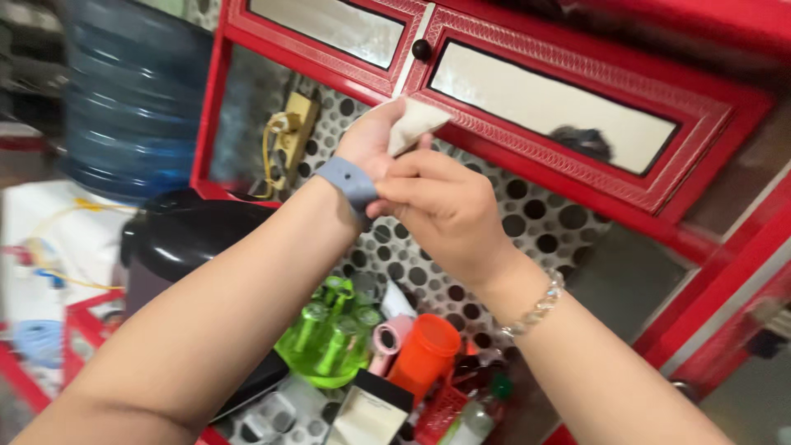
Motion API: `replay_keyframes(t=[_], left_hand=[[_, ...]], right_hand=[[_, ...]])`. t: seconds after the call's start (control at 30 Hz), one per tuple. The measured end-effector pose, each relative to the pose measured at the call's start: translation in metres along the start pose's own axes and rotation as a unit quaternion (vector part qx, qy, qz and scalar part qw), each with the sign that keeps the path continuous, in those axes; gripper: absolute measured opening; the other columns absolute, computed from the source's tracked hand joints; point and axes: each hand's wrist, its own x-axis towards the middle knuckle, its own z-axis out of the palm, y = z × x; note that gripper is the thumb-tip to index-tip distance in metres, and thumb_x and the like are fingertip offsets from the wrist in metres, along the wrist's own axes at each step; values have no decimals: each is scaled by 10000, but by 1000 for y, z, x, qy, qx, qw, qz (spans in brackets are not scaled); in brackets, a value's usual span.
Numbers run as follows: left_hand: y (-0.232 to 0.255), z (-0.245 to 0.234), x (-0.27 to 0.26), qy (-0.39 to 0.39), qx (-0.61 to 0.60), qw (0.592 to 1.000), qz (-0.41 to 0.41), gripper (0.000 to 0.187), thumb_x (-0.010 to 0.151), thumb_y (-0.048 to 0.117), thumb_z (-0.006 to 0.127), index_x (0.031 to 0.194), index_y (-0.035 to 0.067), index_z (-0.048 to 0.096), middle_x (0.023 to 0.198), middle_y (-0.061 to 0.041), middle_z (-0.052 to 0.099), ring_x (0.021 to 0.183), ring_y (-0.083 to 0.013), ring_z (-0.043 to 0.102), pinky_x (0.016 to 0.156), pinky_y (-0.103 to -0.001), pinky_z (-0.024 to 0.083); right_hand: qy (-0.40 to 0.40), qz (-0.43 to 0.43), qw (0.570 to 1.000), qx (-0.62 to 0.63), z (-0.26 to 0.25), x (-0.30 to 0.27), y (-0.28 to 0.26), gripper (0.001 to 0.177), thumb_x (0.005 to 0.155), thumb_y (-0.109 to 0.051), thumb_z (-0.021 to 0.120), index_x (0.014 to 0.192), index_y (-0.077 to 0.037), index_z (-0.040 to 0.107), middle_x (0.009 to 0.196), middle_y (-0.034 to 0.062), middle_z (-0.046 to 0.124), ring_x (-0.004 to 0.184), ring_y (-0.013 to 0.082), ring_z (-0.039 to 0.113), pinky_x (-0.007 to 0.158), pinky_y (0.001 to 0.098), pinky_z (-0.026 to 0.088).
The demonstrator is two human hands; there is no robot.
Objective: The person takes off their personal accessories one by one and stores them. They place sunglasses into a hard case, unfasten a smartwatch from their wrist and set it into a watch box with a cushion, remove a beaded bracelet and a ring, put the ring into a small plastic container, and close the boxes on the cabinet.
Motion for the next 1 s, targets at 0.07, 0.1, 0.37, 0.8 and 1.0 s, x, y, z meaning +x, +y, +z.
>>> replay_keyframes(t=[0.07, 0.1, 0.37, 0.8, 1.0], left_hand=[[-5, 10, 14, -67, -42, 996, -46, 363, 1022, 366, 554, 1147, 38, 650, 1029, -152, 719, 772, -289, 680, 612, -364, 606], [-5, 17, 24, -101, -58, 991, -71, 379, 1017, 367, 545, 1153, 33, 660, 1035, -146, 727, 791, -284, 693, 615, -345, 609], [-45, 1, 51, -223, 1, 974, -51, 427, 1117, 406, 522, 1176, -6, 617, 1049, -168, 704, 896, -287, 690, 750, -411, 607], [-47, 13, 38, -230, 6, 966, -118, 494, 1068, 410, 461, 1240, -37, 584, 1198, -214, 674, 1085, -294, 667, 940, -414, 568], [-41, 25, 28, -277, 257, 926, -25, 404, 1065, 263, 453, 1307, -21, 607, 1280, -193, 660, 1148, -242, 636, 992, -364, 526]], right_hand=[[-5, -153, 964, -217, -9, 9, 1, 209, 889, 82, 758, 1079, 17, 701, 1125, 119, 671, 1067, 266, 689, 1016, 365, 573], [-21, -157, 960, -233, -13, 19, 2, 203, 899, 66, 753, 1086, 22, 688, 1128, 130, 662, 1064, 288, 681, 1007, 372, 566], [-247, 316, 895, -198, -34, 75, -18, 122, 914, -164, 741, 968, -55, 741, 810, 70, 689, 723, 225, 645, 651, 341, 518], [-3, 257, 963, 84, -7, 48, -36, 119, 933, -111, 747, 1041, -63, 756, 1175, 18, 714, 1017, 95, 679, 892, 260, 572], [-129, 12, 962, -242, -14, 61, -46, 291, 837, -69, 749, 1123, -17, 728, 1097, 115, 726, 990, 206, 705, 850, 323, 585]])
